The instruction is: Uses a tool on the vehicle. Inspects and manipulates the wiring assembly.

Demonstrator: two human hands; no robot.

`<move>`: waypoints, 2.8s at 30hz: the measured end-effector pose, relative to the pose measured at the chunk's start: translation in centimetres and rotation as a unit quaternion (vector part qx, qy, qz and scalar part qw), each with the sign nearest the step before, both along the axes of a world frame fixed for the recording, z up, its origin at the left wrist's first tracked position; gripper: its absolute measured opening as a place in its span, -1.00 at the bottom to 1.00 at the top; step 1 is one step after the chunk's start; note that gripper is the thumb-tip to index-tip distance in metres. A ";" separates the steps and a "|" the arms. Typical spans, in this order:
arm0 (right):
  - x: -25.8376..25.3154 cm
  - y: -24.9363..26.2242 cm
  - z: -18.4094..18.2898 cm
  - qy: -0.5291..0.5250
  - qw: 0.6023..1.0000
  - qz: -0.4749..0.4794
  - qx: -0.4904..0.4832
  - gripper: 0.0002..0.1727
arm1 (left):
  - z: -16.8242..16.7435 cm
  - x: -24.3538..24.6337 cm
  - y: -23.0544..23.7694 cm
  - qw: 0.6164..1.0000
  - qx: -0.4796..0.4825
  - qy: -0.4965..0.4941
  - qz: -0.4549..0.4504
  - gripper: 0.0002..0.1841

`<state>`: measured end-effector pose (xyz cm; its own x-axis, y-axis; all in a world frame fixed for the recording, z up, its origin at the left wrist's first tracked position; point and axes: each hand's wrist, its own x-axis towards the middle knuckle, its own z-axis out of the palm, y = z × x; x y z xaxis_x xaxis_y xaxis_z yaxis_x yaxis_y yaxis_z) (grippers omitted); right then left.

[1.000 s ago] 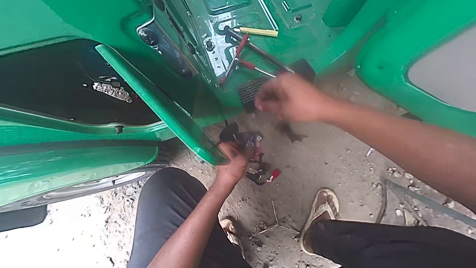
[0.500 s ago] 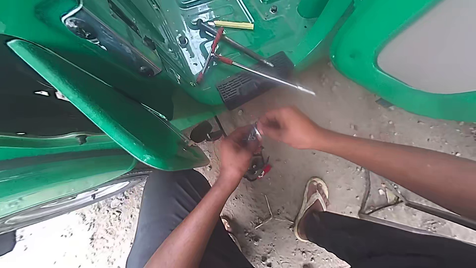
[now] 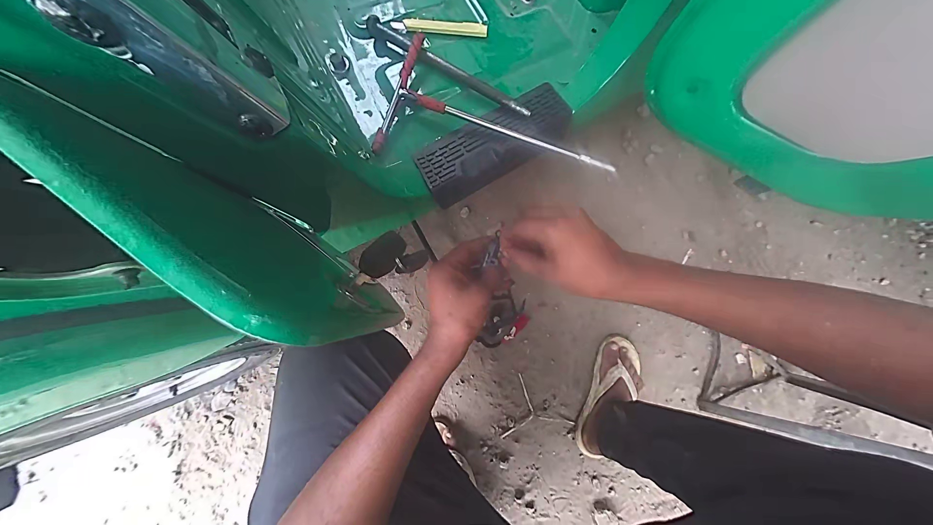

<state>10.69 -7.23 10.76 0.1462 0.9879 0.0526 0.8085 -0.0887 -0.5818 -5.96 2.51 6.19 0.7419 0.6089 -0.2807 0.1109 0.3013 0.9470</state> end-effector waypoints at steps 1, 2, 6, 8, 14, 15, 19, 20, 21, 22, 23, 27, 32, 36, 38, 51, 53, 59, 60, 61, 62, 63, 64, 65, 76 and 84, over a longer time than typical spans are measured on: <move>0.2 -0.1 -0.3 -0.046 0.998 0.038 0.018 -0.81 | 0.0 0.0 0.0 1.000 0.002 0.003 -0.003 -0.66; 0.3 -0.1 -0.4 -0.078 0.994 0.065 0.027 -0.77 | -0.1 0.0 0.0 1.000 0.004 0.006 -0.005 -0.67; 0.8 -0.1 0.2 -0.058 0.996 0.064 0.021 -0.79 | 0.0 0.1 0.1 1.000 0.001 0.008 -0.011 -0.66; 1.2 -0.3 0.9 0.005 1.000 0.016 0.003 -0.83 | 0.0 0.1 0.2 1.000 -0.004 -0.003 -0.011 -0.65; 1.6 -0.7 1.5 0.077 0.996 -0.032 -0.019 -0.88 | -0.1 0.1 0.3 0.999 -0.008 -0.037 -0.023 -0.65; 1.5 -0.8 1.6 0.077 0.996 -0.029 -0.020 -0.86 | -0.1 0.1 0.2 0.999 -0.007 -0.038 -0.025 -0.65; 1.4 -0.9 1.3 0.012 1.000 0.010 0.026 -0.78 | 0.0 0.1 0.2 0.999 -0.008 -0.037 -0.032 -0.61; 1.4 -0.9 1.1 -0.002 0.999 0.018 0.037 -0.78 | 0.1 0.1 0.1 0.999 -0.010 -0.040 -0.032 -0.60; 1.4 -1.0 1.1 -0.012 0.999 0.024 0.046 -0.78 | 0.1 0.2 0.1 0.998 -0.012 -0.044 -0.034 -0.59; 1.4 -1.0 1.0 -0.015 0.998 0.031 0.053 -0.79 | 0.0 0.2 0.1 0.998 -0.015 -0.049 -0.034 -0.59; 1.4 -1.0 0.9 -0.013 0.997 0.037 0.059 -0.79 | 0.0 0.1 0.1 0.998 -0.019 -0.053 -0.033 -0.58; 1.4 -1.0 0.2 -0.009 0.995 0.058 0.083 -0.80 | -0.1 0.1 0.1 0.997 -0.032 -0.069 -0.034 -0.59; 1.3 -1.1 -0.4 -0.005 0.992 0.035 0.117 -0.80 | 0.0 0.1 0.3 0.994 -0.042 -0.094 -0.031 -0.61; 1.1 -1.5 -0.9 -0.057 0.985 0.042 0.156 -0.78 | 0.2 0.2 0.2 0.994 -0.043 -0.096 -0.027 -0.61; 1.0 -1.7 -1.2 -0.120 0.973 0.068 0.183 -0.76 | 0.1 0.2 0.2 0.994 -0.039 -0.095 -0.030 -0.61; 0.5 -1.5 0.1 -0.278 0.938 0.129 0.160 -0.74 | 0.0 0.0 -0.1 0.995 -0.032 -0.093 -0.026 -0.63; 0.4 -1.3 0.2 -0.271 0.942 0.131 0.146 -0.74 | 0.0 0.0 0.0 0.995 -0.028 -0.092 -0.023 -0.64; 0.6 -0.9 0.2 -0.230 0.950 0.141 0.158 -0.78 | 0.1 -0.2 -0.1 0.994 -0.027 -0.101 -0.016 -0.64; 0.5 -0.9 0.2 -0.232 0.949 0.139 0.161 -0.79 | 0.1 -0.2 -0.1 0.994 -0.024 -0.101 -0.016 -0.64; 0.4 -0.9 0.3 -0.233 0.949 0.138 0.161 -0.80 | 0.1 -0.3 -0.1 0.994 -0.024 -0.101 -0.017 -0.64; 0.3 -0.8 0.3 -0.231 0.950 0.136 0.161 -0.80 | 0.2 -0.3 0.0 0.994 -0.024 -0.102 -0.018 -0.63; 0.3 -0.7 0.4 -0.229 0.950 0.136 0.161 -0.79 | 0.2 -0.4 0.0 0.994 -0.024 -0.102 -0.018 -0.63; 0.2 -0.6 0.4 -0.226 0.951 0.137 0.159 -0.79 | 0.2 -0.4 0.0 0.994 -0.022 -0.103 -0.018 -0.63; 0.2 -0.6 0.5 -0.223 0.952 0.139 0.156 -0.79 | 0.2 -0.5 0.1 0.994 -0.021 -0.104 -0.017 -0.63; 0.5 -0.3 1.0 -0.218 0.950 0.159 0.159 -0.77 | 0.3 -0.9 0.0 0.995 -0.013 -0.097 -0.002 -0.62; 0.8 -0.6 0.9 -0.049 0.982 0.096 0.155 -0.75 | 0.8 -0.8 0.2 0.991 -0.053 -0.120 0.013 -0.61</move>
<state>11.45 -7.82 11.68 -0.0626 0.9309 0.3598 0.8467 0.2404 -0.4746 -6.80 2.69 6.96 0.7796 0.6054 -0.1605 -0.1234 0.3997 0.9083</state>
